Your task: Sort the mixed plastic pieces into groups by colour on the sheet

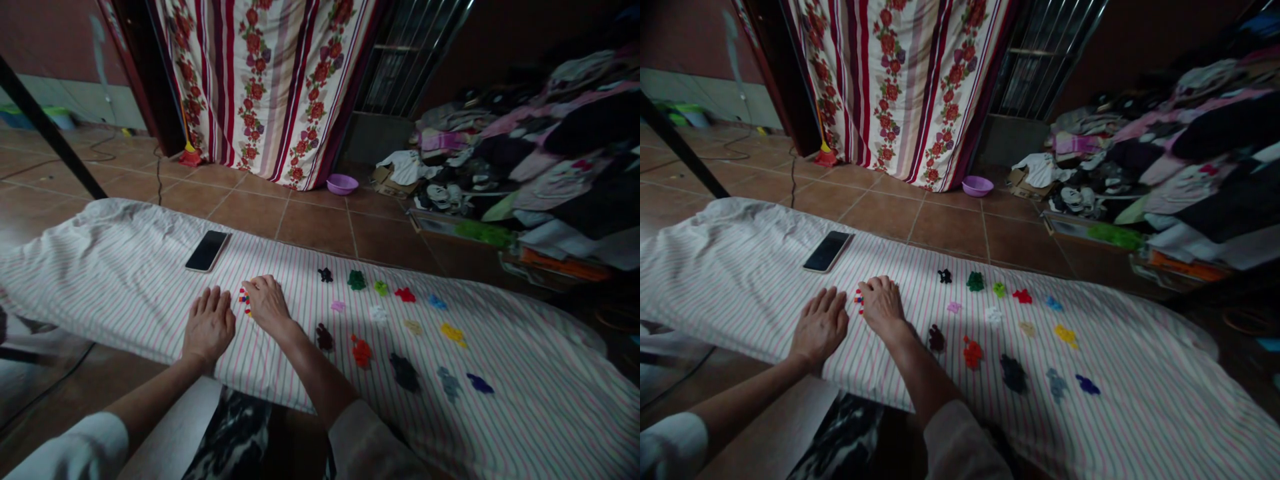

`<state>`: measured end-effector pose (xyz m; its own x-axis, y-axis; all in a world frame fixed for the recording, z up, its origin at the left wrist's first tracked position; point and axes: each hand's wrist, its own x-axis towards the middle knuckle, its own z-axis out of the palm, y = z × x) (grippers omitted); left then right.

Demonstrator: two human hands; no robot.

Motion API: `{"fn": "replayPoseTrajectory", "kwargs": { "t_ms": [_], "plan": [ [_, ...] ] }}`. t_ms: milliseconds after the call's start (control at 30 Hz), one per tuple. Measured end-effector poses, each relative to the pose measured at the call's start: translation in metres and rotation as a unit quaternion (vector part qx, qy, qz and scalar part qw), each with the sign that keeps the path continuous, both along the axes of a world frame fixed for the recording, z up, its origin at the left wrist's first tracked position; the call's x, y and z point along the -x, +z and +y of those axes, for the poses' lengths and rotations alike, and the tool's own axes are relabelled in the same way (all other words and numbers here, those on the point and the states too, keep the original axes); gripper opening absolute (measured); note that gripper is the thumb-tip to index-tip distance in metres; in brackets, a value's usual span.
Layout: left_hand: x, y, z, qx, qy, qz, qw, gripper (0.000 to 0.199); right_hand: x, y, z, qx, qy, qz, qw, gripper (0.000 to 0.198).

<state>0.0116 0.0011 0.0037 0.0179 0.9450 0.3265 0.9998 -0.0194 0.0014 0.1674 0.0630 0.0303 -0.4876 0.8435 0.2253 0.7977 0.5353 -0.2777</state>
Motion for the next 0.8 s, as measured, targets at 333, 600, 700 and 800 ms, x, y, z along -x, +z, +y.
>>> {"fn": "replayPoseTrajectory", "kwargs": {
  "t_ms": [333, 600, 700, 800],
  "plan": [
    [-0.001, 0.002, 0.0, 0.007, 0.006, -0.024, 1.0, 0.047, 0.006, 0.002, 0.001, 0.018, -0.019, -0.009, 1.0, 0.023],
    [-0.001, 0.003, 0.001, 0.014, 0.006, -0.034, 0.999, 0.047, 0.001, 0.006, 0.002, 0.045, -0.034, 0.012, 0.998, 0.024],
    [-0.001, 0.003, 0.001, 0.01, 0.008, -0.022, 1.0, 0.047, 0.0, 0.009, 0.001, 0.045, -0.037, 0.012, 0.998, 0.024],
    [-0.001, 0.003, 0.0, 0.008, 0.009, -0.014, 1.0, 0.046, 0.0, 0.01, 0.0, 0.044, -0.036, 0.005, 0.998, 0.022]
  ]
}}
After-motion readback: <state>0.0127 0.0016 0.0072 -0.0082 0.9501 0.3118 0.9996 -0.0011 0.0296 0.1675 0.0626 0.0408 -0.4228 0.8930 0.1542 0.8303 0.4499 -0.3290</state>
